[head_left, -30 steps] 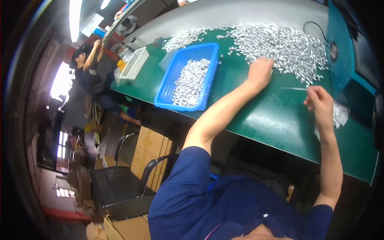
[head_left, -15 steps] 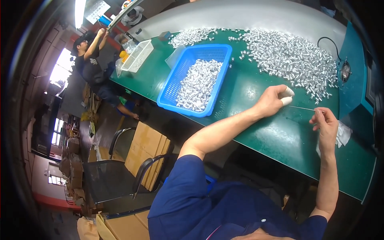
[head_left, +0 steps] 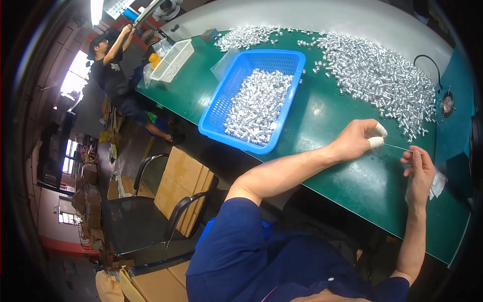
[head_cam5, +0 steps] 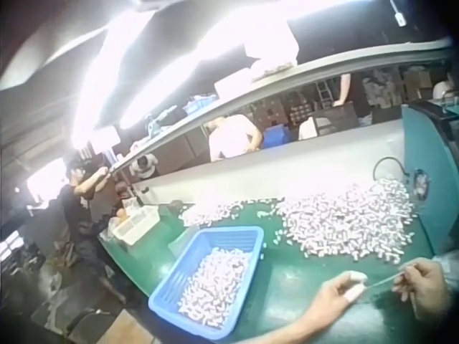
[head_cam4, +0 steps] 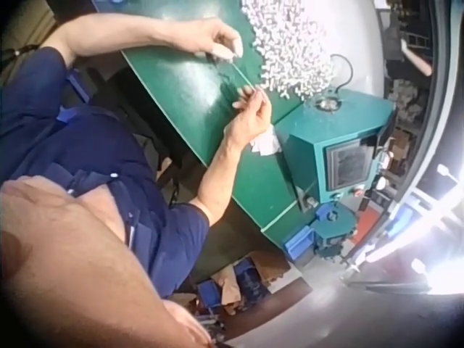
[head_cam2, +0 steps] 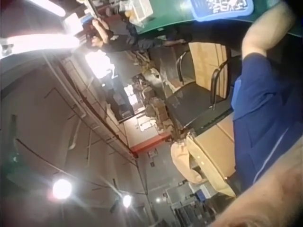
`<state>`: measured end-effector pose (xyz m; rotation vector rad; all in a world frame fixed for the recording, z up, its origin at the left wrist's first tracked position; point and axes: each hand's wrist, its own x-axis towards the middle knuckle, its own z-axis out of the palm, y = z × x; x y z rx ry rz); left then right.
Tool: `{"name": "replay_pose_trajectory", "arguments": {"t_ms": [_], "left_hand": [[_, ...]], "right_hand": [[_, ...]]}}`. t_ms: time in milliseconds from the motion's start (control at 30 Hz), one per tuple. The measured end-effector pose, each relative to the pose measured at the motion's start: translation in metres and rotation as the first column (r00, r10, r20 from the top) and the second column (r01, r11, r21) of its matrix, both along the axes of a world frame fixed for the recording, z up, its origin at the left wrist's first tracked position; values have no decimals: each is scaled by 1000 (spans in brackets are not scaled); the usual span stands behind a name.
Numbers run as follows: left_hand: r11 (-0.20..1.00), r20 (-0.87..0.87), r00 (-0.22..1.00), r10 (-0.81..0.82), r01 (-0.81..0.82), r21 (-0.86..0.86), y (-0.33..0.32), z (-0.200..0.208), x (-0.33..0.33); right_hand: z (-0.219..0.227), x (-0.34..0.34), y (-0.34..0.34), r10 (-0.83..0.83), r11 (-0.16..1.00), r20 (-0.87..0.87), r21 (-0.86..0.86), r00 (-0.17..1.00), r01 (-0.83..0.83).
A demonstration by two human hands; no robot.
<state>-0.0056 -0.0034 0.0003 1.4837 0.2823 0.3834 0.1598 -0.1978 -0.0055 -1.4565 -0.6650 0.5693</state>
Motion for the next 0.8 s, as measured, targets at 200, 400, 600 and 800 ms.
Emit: {"name": "replay_pose_trajectory", "arguments": {"t_ms": [200, 400, 600, 800], "left_hand": [[1000, 0, 1000, 6, -6, -12, 2, -3, 2], [999, -39, 998, -40, 40, -12, 0, -1, 1], [996, -25, 999, -47, 45, -81, -6, -5, 2], [980, -79, 997, -21, 4, -201, 6, -10, 4]], "right_hand": [[4, 0, -1, -2, 1000, 13, 27, 1000, 2], [9, -1, -4, 10, 999, 20, 40, 1000, -10], [12, -6, -12, 9, 998, 23, 55, 1000, -10], [27, -14, -3, -23, 1000, 8, 21, 1000, 23]]}}
